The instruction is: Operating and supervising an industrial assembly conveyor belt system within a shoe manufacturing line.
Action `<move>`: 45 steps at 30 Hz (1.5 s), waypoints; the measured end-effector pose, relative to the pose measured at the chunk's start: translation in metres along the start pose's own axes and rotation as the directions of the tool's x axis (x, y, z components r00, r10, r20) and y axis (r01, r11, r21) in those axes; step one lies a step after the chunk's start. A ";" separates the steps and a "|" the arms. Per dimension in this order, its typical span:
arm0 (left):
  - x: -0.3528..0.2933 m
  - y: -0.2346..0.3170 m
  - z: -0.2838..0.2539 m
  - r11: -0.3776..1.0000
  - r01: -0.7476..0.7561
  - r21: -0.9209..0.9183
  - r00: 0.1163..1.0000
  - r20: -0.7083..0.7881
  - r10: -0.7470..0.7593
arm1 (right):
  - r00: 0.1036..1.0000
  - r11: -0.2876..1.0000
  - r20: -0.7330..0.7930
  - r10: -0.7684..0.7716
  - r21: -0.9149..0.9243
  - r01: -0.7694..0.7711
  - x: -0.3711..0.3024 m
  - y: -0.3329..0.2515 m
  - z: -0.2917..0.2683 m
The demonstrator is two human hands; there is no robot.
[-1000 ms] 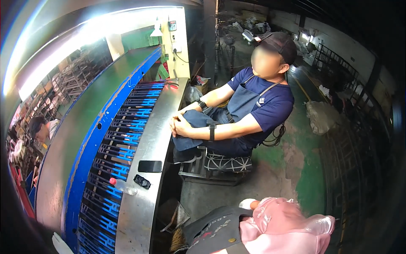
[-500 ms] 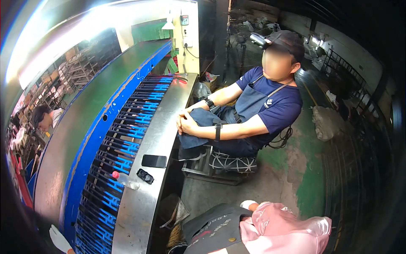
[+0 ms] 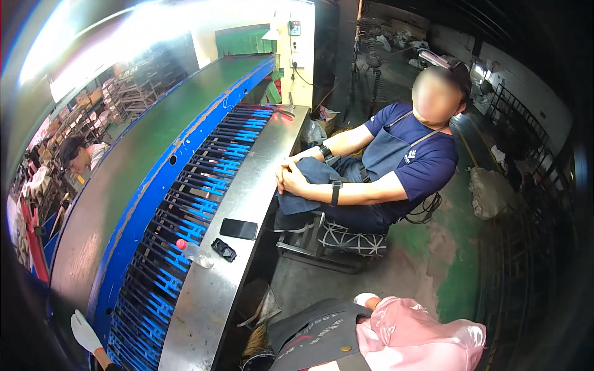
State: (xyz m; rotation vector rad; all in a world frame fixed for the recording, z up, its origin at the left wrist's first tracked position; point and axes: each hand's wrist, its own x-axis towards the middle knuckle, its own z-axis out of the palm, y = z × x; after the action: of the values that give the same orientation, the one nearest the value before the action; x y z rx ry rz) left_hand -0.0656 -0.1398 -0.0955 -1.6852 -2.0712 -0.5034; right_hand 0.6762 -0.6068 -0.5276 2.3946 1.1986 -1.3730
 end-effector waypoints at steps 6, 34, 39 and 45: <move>0.002 0.000 -0.007 1.000 0.010 0.012 0.999 0.048 -0.010 | 1.000 1.000 0.024 -0.006 0.017 0.006 -0.012 -0.010 -0.011; -0.002 -0.001 -0.003 1.000 0.003 0.004 1.000 0.025 -0.003 | 0.999 0.998 0.048 0.013 -0.061 -0.010 -0.016 -0.007 -0.011; 0.002 0.017 -0.013 1.000 0.015 -0.010 0.999 0.052 -0.015 | 0.999 0.998 0.033 0.016 -0.064 -0.014 -0.015 0.000 -0.006; -0.001 0.003 -0.007 1.000 0.005 0.011 0.999 0.039 -0.005 | 1.000 0.999 -0.005 0.003 -0.034 -0.003 -0.014 -0.006 -0.007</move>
State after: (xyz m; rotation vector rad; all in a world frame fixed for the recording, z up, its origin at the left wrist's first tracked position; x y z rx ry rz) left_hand -0.0615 -0.1435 -0.0898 -1.6971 -2.1025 -0.4626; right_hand 0.6727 -0.6073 -0.5110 2.3770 1.2087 -1.3361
